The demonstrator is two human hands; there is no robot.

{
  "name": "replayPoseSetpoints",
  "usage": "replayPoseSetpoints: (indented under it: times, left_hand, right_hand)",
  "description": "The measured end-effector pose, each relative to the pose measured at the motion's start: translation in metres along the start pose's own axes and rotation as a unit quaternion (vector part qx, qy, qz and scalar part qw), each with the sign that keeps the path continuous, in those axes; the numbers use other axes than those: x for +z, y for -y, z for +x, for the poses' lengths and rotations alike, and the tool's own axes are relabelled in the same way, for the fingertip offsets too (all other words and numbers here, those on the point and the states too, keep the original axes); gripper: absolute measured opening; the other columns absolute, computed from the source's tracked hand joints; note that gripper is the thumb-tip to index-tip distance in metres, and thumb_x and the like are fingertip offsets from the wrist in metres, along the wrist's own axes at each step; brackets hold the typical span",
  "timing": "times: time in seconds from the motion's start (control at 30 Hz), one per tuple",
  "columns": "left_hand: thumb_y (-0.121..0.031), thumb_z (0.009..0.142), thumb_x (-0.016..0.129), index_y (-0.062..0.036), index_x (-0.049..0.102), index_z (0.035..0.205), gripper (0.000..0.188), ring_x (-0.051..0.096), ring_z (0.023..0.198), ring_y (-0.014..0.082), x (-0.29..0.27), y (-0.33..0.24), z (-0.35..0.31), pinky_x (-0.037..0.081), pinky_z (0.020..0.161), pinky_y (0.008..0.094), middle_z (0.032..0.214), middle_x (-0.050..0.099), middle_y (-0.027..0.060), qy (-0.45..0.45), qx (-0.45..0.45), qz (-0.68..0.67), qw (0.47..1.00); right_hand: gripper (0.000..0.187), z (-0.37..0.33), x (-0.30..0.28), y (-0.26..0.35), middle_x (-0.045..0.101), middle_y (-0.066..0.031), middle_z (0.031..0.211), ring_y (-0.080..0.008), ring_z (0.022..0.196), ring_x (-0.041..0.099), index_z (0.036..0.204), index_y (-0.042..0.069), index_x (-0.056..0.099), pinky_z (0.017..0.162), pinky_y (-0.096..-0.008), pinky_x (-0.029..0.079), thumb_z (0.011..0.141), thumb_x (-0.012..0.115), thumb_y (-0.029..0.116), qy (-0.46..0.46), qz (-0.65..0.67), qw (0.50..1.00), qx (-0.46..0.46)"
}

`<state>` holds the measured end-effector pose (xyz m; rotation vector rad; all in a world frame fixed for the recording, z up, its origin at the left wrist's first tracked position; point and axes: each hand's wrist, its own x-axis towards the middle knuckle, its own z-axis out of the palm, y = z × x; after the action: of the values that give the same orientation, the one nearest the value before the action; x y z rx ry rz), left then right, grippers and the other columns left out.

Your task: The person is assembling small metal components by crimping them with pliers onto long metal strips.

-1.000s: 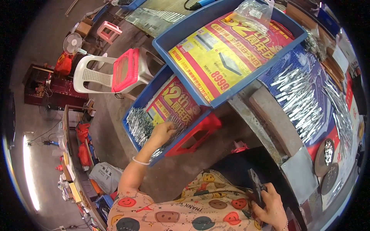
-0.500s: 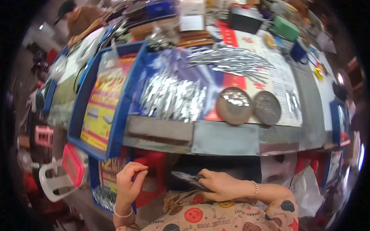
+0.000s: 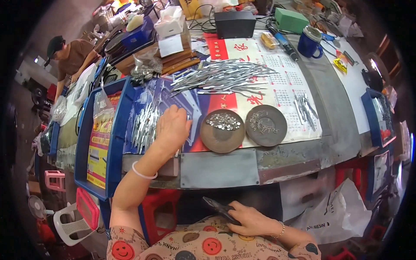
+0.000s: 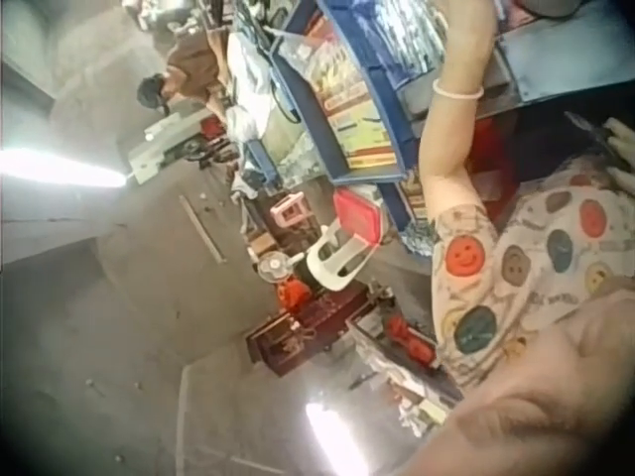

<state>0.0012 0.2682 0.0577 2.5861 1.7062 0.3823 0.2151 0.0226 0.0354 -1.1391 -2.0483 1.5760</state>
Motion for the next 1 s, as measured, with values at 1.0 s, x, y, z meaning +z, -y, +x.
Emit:
replayPoseSetpoints:
  times: [1.0]
  left_hand:
    - [-0.006, 0.098, 0.052, 0.0014, 0.050, 0.107, 0.011, 0.060, 0.084, 0.0152, -0.010, 0.021, -0.132, 0.048, 0.078, 0.0253, 0.094, 0.060, 0.0106, -0.196, 0.013, -0.561, 0.804]
  right_hand:
    - [0.022, 0.044, -0.025, 0.030, 0.056, -0.0206, 0.106, -0.0302, 0.069, 0.060, 0.081, -0.001, 0.062, 0.057, -0.0351, 0.049, 0.076, 0.075, 0.016, -0.105, -0.036, 0.981, -0.160]
